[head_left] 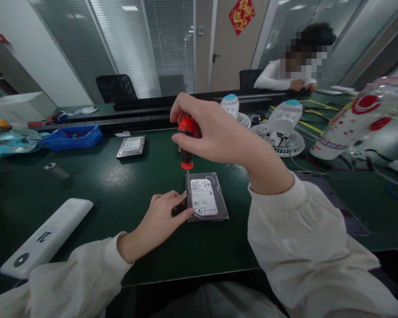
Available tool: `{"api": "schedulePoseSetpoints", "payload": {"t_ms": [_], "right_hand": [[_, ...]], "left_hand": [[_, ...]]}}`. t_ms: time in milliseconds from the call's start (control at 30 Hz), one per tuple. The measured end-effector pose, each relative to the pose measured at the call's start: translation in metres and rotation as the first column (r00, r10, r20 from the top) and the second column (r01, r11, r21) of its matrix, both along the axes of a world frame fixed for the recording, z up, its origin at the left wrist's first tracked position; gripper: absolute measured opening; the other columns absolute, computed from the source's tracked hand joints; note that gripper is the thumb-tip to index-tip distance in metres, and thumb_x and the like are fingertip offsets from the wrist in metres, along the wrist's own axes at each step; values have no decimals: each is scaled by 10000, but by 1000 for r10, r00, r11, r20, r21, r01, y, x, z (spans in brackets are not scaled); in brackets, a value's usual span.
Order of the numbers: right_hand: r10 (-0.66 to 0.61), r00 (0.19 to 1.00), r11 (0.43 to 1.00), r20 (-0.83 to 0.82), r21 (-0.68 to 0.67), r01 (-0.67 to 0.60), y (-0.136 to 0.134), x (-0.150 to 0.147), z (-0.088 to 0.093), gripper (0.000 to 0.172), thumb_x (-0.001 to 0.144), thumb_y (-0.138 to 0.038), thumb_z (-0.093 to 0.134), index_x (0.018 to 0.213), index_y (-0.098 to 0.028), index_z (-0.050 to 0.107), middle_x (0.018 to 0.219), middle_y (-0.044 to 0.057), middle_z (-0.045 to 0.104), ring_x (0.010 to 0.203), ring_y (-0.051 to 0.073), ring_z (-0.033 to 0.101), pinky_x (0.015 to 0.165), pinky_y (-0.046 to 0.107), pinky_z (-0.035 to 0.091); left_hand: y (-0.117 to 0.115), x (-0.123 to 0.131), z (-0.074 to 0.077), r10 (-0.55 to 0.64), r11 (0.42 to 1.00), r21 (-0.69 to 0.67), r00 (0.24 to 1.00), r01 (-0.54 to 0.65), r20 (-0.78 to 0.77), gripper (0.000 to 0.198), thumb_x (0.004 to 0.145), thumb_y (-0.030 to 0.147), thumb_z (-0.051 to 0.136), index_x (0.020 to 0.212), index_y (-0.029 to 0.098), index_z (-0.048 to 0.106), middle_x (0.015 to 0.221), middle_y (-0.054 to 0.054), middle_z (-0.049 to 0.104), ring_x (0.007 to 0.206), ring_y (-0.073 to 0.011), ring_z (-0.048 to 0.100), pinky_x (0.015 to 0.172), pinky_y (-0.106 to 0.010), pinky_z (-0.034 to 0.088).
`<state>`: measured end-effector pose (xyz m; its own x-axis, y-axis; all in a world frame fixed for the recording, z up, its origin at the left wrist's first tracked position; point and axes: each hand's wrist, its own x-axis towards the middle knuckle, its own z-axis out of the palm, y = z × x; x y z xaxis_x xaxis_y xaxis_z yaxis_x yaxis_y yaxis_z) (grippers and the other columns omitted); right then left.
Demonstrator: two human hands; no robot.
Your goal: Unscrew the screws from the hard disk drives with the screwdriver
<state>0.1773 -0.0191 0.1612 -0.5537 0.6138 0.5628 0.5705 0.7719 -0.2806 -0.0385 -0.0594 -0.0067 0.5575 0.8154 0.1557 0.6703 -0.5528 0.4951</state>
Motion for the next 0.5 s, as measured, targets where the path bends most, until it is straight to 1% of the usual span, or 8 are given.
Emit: {"api": "schedulePoseSetpoints", "payload": {"t_ms": [100,167,233,300,333,400,433,500], "right_hand": [[-7,1000,1000,17,-25,8,-1,0,0,159,934,-138,573,1079,-200,559,1118,54,684,950,170,575,875,332,448],[-5,1000,999,9,-31,5,-1,0,-1,117,957,-160,572,1065,-202,564,1096,44,693,927,166,575,852,330,444],[9,1000,1000,6,-26,-9,1,0,-3,73,1004,-246,593,1053,-194,578,1044,34,693,884,158,570,816,331,428],[3,1000,1000,16,-15,-3,3,0,-5,144,1031,-329,611,1036,-186,596,1000,29,688,854,154,565,786,337,406],[-3,1000,1000,26,-13,3,4,1,-5,143,1029,-327,612,1032,-185,602,995,30,688,852,154,567,780,339,401],[-9,999,1000,35,-16,10,4,2,-5,89,993,-246,608,1056,-183,606,1013,34,693,863,154,573,782,339,407],[-2,999,1000,32,-22,3,3,2,-5,126,968,-205,602,1092,-179,605,1032,38,696,873,154,577,793,337,415],[23,1000,999,13,-35,-22,2,3,-4,266,933,-166,600,1198,-159,589,1082,50,695,898,157,586,810,333,429]], "left_hand": [[0,0,0,2,1000,5,1000,-2,-1,420,1074,440,694,1416,205,757,1109,-65,786,967,-261,743,956,-486,535],[0,0,0,5,1000,6,1000,-5,0,425,1077,453,685,1421,214,754,1107,-65,787,966,-263,743,958,-491,537],[0,0,0,4,1000,2,1000,-4,2,426,1077,459,681,1422,220,754,1110,-66,787,971,-265,743,960,-493,538],[0,0,0,5,1000,-1,1000,-5,3,427,1075,464,682,1413,214,760,1110,-69,786,970,-268,740,963,-498,537],[0,0,0,4,1000,-2,1000,-4,4,430,1074,467,682,1408,208,763,1109,-70,785,968,-268,738,963,-500,536],[0,0,-1,4,1000,2,1000,-4,9,434,1074,477,680,1400,204,768,1104,-70,785,958,-265,734,959,-496,538],[0,0,-1,2,1000,3,1000,-2,12,435,1073,481,679,1398,205,769,1101,-68,785,952,-263,733,951,-489,541],[1,-1,-1,-2,1000,-1,1000,2,17,437,1071,483,680,1398,208,769,1095,-66,785,946,-258,732,933,-471,547]]}}
